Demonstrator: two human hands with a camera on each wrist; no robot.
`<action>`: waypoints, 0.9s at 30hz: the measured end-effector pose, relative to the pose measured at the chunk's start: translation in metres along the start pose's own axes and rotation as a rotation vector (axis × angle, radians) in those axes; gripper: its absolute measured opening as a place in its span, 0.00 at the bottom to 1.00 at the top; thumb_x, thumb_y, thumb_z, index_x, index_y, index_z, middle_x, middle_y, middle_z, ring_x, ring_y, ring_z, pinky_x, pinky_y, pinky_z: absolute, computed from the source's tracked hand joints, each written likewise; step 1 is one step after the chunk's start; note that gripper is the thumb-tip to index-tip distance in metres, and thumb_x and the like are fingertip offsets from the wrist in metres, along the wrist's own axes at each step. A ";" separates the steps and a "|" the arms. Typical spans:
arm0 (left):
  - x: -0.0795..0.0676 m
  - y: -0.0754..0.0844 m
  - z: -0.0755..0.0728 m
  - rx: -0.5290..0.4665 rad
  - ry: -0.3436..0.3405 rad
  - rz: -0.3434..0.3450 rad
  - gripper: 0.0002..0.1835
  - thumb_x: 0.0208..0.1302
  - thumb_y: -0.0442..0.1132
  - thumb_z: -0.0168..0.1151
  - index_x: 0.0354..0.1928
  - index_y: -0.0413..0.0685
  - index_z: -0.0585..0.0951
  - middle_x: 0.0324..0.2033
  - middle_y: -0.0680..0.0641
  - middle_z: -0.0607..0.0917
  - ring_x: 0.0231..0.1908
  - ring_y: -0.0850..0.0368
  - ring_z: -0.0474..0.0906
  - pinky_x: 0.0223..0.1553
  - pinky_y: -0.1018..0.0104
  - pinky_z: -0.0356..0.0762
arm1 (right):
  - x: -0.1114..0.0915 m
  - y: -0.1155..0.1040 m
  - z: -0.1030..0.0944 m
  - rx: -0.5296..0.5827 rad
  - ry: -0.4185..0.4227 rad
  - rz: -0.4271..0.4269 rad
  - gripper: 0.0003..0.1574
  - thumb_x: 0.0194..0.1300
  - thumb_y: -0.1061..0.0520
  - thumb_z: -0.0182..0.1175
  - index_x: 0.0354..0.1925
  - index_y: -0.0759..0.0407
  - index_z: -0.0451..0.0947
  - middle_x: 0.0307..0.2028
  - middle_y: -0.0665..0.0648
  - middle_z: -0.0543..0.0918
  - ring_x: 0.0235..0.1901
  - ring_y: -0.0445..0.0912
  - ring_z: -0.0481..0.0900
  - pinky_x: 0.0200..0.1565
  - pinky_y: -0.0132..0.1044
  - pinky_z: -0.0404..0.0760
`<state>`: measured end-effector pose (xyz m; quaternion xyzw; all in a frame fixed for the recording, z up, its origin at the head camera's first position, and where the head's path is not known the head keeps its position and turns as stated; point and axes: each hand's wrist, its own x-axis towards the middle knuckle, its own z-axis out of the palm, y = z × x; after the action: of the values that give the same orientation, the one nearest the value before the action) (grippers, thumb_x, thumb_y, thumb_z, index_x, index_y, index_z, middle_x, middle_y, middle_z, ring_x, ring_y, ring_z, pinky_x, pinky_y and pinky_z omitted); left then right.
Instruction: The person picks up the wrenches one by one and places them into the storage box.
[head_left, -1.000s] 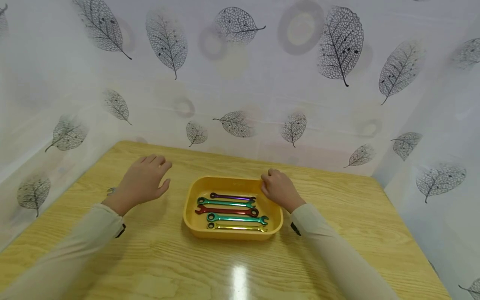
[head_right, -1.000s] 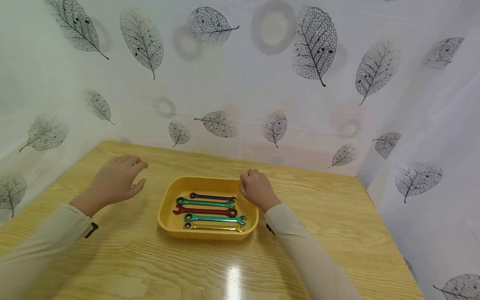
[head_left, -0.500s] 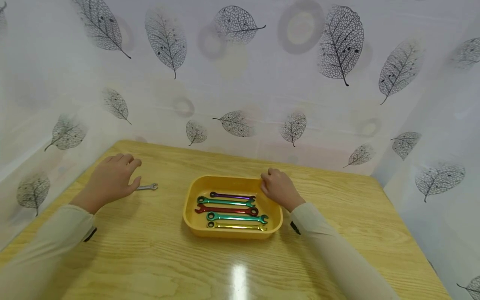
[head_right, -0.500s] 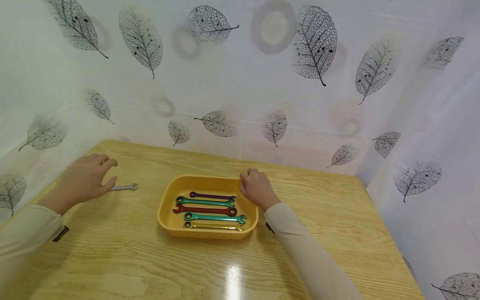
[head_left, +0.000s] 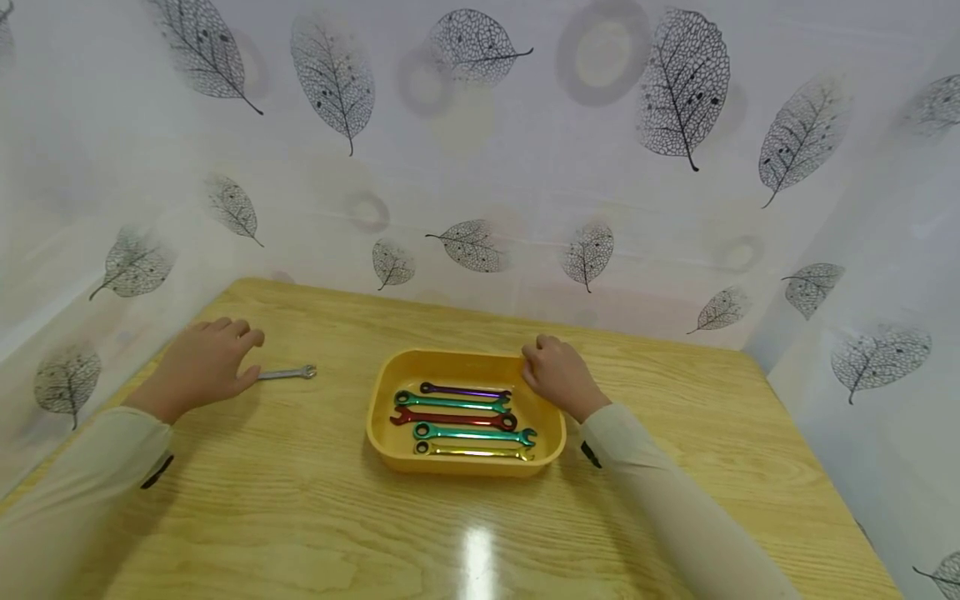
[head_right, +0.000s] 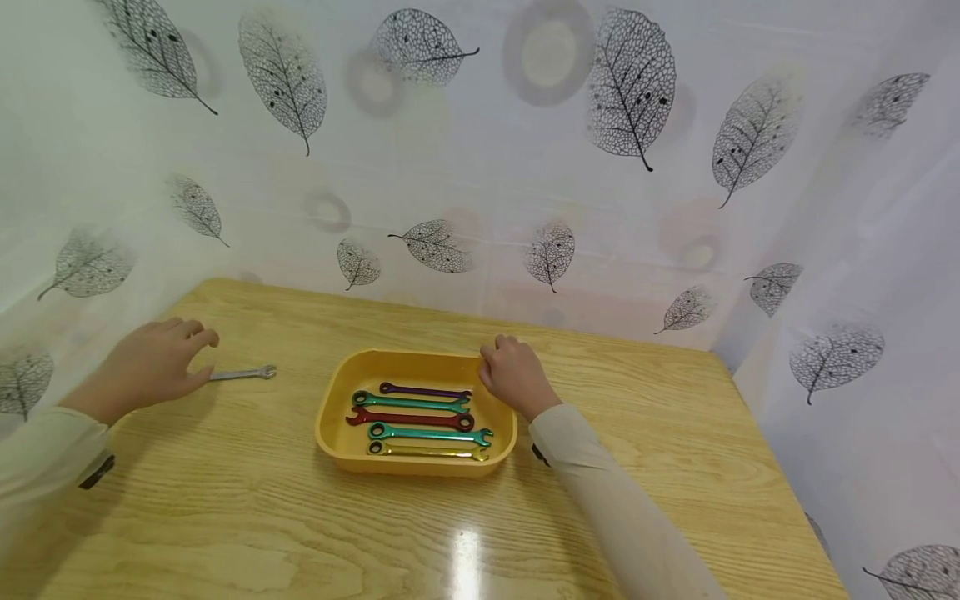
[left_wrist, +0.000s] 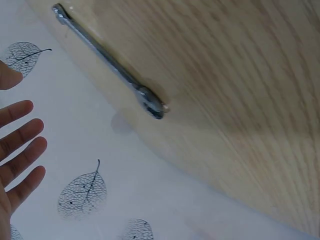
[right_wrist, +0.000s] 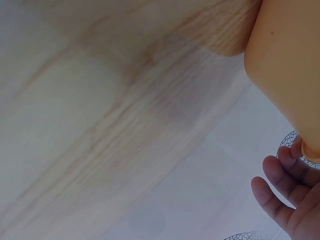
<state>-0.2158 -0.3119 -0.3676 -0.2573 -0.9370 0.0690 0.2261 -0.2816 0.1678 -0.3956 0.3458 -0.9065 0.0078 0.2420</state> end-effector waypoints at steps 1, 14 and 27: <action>-0.001 -0.001 0.002 -0.005 -0.018 0.005 0.17 0.42 0.41 0.70 0.35 0.40 0.78 0.29 0.42 0.79 0.29 0.45 0.76 0.31 0.48 0.75 | 0.000 0.000 0.000 0.001 -0.001 0.000 0.08 0.58 0.63 0.56 0.23 0.59 0.72 0.17 0.54 0.65 0.17 0.43 0.59 0.21 0.33 0.65; -0.004 -0.009 0.023 -0.023 -0.128 0.065 0.14 0.46 0.41 0.70 0.34 0.45 0.78 0.27 0.48 0.78 0.27 0.52 0.75 0.31 0.52 0.75 | 0.000 0.000 -0.002 -0.004 0.007 -0.003 0.09 0.58 0.62 0.56 0.22 0.59 0.71 0.17 0.55 0.66 0.17 0.43 0.59 0.21 0.34 0.65; 0.000 -0.012 0.031 -0.052 -0.234 0.061 0.08 0.50 0.40 0.66 0.29 0.49 0.76 0.23 0.52 0.74 0.23 0.58 0.70 0.25 0.59 0.70 | 0.001 0.000 -0.001 -0.016 0.011 -0.009 0.09 0.58 0.63 0.57 0.22 0.59 0.72 0.17 0.55 0.66 0.17 0.43 0.59 0.21 0.34 0.66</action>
<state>-0.2355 -0.3222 -0.3927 -0.2819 -0.9501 0.0812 0.1062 -0.2815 0.1672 -0.3948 0.3477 -0.9038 0.0014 0.2497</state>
